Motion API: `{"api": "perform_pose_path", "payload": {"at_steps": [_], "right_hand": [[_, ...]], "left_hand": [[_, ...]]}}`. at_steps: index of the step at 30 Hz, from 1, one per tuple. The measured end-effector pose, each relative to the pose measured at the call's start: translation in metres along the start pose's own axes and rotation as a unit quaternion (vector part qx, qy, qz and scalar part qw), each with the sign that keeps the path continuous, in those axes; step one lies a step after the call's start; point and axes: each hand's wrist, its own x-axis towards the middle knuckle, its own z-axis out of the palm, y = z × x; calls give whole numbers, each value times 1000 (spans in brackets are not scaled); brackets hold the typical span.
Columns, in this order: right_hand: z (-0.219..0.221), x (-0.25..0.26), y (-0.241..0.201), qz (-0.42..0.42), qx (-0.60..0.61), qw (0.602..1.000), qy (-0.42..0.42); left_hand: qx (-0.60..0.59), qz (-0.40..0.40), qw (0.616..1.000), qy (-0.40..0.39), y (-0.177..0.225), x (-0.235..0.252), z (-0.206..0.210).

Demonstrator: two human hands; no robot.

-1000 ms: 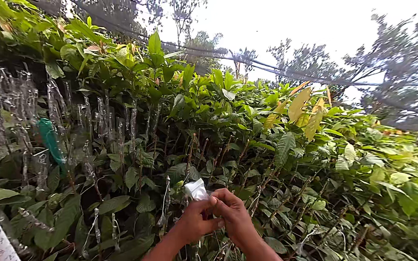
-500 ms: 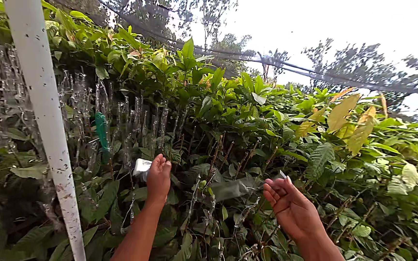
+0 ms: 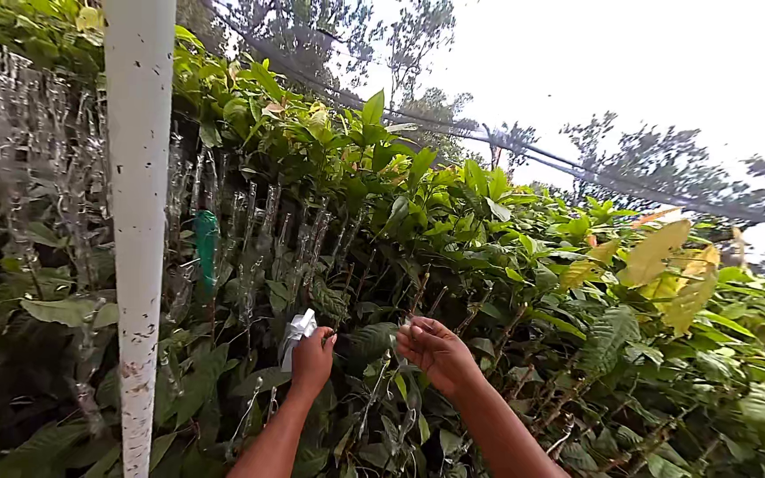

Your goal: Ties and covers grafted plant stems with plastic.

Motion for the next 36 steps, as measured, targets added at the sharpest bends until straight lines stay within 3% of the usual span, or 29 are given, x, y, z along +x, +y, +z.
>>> {"api": "perform_pose_path", "payload": {"at_steps": [4,7,11,15,18,20,27,29,31,33,34,36], "right_hand": [[29,33,16,32,-58,998,-24],[37,61,36,34,-231,970,-72],[43,91,56,34,-506,852,-133],[52,92,65,-36,-651,729,-208],[56,93,71,-62,-684,678,-262],[57,94,74,-50,-687,673,-271],[52,87,72,60,-638,738,-212],[57,60,69,13,-681,695,-231],[69,22,62,-53,-753,589,-290],[80,-1,58,-51,-769,526,-359],[87,-3,54,-29,-764,518,-383],[100,9,42,24,-738,543,-400]], "left_hand": [[-31,-13,999,-37,-7,-1,-5],[-107,-16,992,-72,-19,0,-3],[-227,-48,965,-125,-31,1,-3],[-371,-102,912,-141,-38,1,-2],[-419,-120,889,-140,-39,0,-3],[-422,-110,890,-131,-40,0,-2],[-188,-3,979,-73,-33,4,2],[-159,-17,984,-75,-28,6,1],[-178,-37,980,-85,-27,10,1],[-209,-40,971,-111,-29,8,7],[-216,-28,968,-128,-29,5,11],[-235,3,962,-141,-23,-6,20]]}}
